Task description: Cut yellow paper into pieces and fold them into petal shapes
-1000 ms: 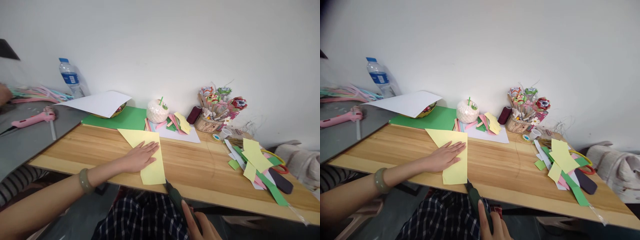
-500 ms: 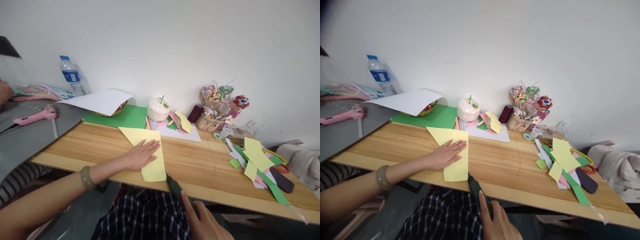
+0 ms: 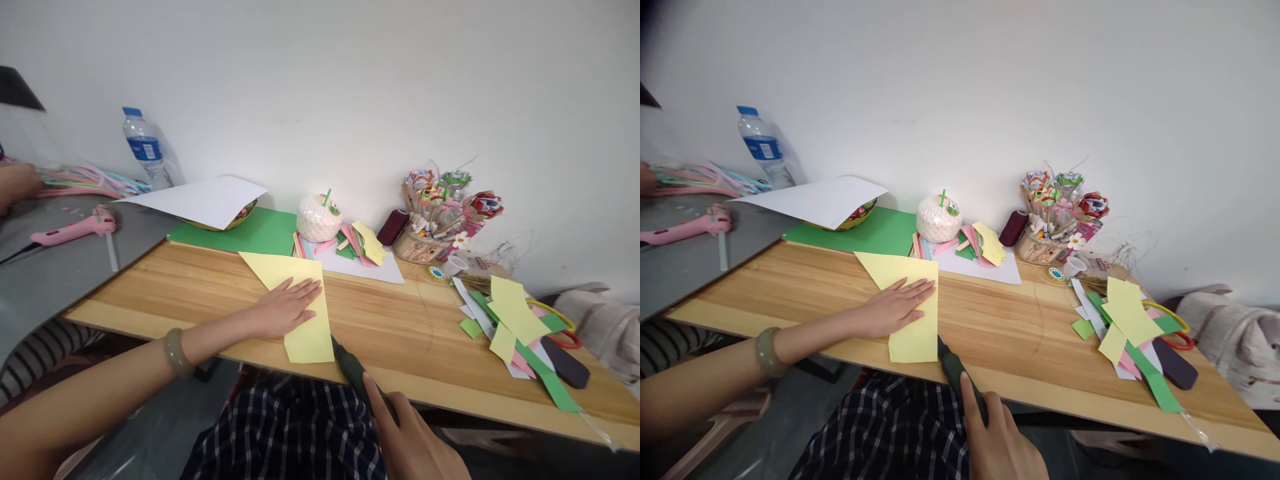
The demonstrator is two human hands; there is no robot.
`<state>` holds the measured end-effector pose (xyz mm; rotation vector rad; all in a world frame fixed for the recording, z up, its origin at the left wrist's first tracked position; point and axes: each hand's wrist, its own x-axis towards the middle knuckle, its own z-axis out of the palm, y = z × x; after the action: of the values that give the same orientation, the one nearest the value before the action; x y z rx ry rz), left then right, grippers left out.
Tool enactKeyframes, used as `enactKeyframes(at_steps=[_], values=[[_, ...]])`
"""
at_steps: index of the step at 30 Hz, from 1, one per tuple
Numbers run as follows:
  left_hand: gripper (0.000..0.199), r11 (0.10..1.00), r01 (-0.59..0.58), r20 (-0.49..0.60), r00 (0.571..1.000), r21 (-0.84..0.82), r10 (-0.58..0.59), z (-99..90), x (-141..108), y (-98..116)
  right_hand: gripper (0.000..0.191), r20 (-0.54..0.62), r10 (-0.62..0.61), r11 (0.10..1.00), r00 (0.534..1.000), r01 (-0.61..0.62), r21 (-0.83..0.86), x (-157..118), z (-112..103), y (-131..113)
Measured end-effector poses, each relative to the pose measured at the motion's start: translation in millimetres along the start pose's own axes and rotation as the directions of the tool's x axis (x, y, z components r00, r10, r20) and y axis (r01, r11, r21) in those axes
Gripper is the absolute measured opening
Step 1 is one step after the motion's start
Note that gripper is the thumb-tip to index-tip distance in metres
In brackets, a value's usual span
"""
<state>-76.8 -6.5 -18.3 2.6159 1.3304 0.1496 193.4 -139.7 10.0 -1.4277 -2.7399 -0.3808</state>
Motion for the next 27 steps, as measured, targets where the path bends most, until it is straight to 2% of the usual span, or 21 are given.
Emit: enactKeyframes(at_steps=[11, 15, 22, 27], values=[[0.057, 1.0, 0.015, 0.032, 0.999, 0.007, -0.015, -3.3, 1, 2, 0.06, -0.048, 0.025, 0.999, 0.999, -0.026, -0.022, 29, 17, 8], [0.056, 1.0, 0.021, 0.033, 0.999, 0.01, -0.021, -4.0, 1, 3, 0.053, -0.002, 0.039, 0.998, 0.999, -0.039, -0.039, 46, 14, 9], [0.055, 1.0, 0.026, 0.038, 0.999, 0.015, -0.027, -5.2, 1, 4, 0.048, 0.16, 0.099, 0.995, 0.982, -0.096, -0.028, 73, 8, 11], [0.056, 0.999, 0.031, 0.042, 0.999, 0.021, -0.032, -6.9, 0, 5, 0.047, 0.206, 0.122, 0.992, 0.971, -0.123, -0.007, 92, 6, 14]])
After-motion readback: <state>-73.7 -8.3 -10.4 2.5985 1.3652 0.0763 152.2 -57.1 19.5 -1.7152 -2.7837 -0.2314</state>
